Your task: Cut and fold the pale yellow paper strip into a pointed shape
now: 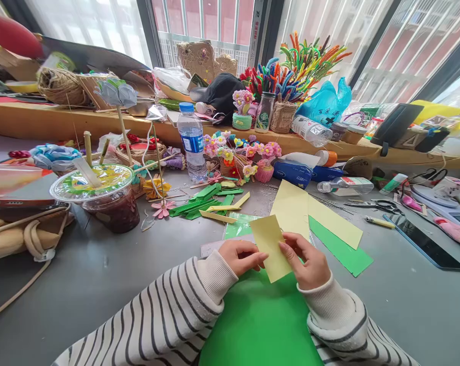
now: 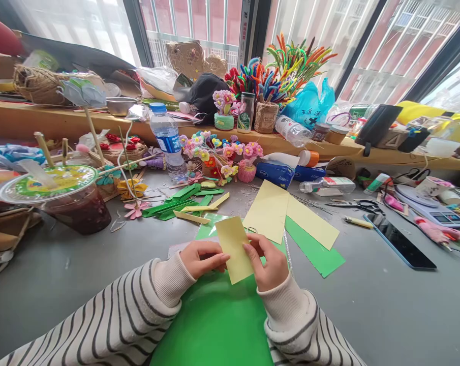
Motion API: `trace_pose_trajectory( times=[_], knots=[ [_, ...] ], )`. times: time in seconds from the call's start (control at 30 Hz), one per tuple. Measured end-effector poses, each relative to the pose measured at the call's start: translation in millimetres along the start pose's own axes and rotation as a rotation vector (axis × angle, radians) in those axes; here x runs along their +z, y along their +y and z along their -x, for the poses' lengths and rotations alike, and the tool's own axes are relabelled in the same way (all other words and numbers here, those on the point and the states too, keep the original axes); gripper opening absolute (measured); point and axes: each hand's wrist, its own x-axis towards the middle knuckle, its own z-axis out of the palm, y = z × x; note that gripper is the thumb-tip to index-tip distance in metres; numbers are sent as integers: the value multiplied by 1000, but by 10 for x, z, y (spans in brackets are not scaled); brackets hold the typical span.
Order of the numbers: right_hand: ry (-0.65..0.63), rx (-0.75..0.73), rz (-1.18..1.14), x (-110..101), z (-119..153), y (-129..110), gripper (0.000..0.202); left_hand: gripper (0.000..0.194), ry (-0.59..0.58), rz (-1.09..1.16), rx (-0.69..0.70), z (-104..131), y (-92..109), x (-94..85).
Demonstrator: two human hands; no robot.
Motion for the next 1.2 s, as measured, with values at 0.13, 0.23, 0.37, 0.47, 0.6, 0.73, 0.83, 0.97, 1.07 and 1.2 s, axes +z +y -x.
trace_pose_trajectory(
  times=[0.13, 0.23, 0.37, 0.47, 0.6, 0.73, 0.83, 0.97, 1.07, 1.2],
  knots=[
    [-110, -185, 97, -42, -29, 7, 18, 29, 52, 161, -61, -6, 20, -15],
    [-162, -229, 108, -46, -42, -13, 23, 32, 126, 210, -72, -17, 17, -27],
    [-100, 28, -55, 17, -17, -33, 28, 33, 244, 275, -103, -18, 22, -35],
    [-61, 253, -297, 71, -3, -34, 32, 35, 331, 315, -103, -5, 46, -31],
    [-60, 350, -476, 91, -16, -30, 30, 35, 398, 341, -84, 11, 66, -21],
    [-86, 402, -526, 72, -25, -12, 27, 37, 377, 348, -67, 10, 53, -17],
    [-108, 377, -471, 57, -13, 6, 18, 39, 280, 293, -100, 10, 48, -13],
    [-91, 158, -270, 17, -4, 28, 14, 36, 223, 264, -119, 7, 65, -15],
    [-166, -119, -124, -46, -30, 55, 23, 38, 204, 262, -111, -3, 73, -30],
    [-258, -265, -49, -113, -70, 97, 34, 38, 203, 237, -108, -15, 61, -42]
  ],
)
